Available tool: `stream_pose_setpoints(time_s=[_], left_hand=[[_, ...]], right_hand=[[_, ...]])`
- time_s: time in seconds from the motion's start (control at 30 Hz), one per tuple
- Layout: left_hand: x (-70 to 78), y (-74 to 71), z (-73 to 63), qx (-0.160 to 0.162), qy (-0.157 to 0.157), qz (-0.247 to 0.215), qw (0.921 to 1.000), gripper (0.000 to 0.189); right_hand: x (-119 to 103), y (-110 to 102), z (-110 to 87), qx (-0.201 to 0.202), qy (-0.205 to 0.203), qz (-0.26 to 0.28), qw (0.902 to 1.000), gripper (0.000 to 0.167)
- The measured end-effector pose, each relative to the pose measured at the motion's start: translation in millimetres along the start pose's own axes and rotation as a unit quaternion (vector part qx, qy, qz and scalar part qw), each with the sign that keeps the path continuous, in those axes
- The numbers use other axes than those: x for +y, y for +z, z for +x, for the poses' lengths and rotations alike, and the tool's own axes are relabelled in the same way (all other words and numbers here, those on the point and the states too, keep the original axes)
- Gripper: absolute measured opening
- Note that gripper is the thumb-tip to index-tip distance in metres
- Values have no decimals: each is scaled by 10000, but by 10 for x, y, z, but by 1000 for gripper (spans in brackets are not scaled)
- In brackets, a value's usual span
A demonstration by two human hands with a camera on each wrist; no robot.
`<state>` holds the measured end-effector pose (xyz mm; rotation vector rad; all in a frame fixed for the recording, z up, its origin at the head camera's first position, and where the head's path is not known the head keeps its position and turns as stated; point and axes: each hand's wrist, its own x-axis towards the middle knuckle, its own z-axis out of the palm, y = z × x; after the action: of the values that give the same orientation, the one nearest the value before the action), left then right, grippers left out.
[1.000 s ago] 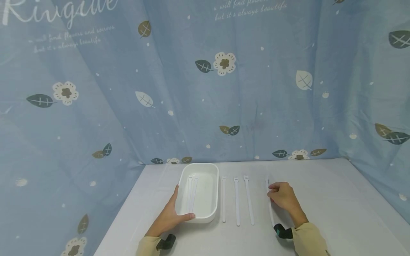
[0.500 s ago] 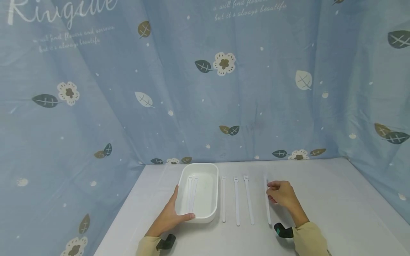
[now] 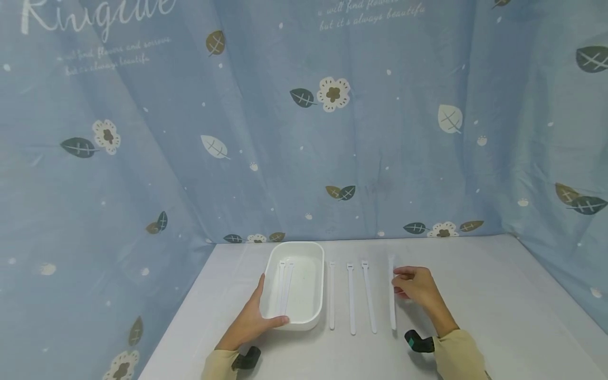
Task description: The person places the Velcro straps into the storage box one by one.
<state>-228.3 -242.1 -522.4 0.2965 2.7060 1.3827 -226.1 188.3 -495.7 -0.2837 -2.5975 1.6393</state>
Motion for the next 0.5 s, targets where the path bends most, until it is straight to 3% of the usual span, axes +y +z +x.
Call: stream_pose_setpoints(time_s=[0.5], left_hand=[[-10, -3, 6, -29, -16, -51, 10000, 136]], right_hand=[[-114, 66, -10, -147, -88, 539, 9984, 38]])
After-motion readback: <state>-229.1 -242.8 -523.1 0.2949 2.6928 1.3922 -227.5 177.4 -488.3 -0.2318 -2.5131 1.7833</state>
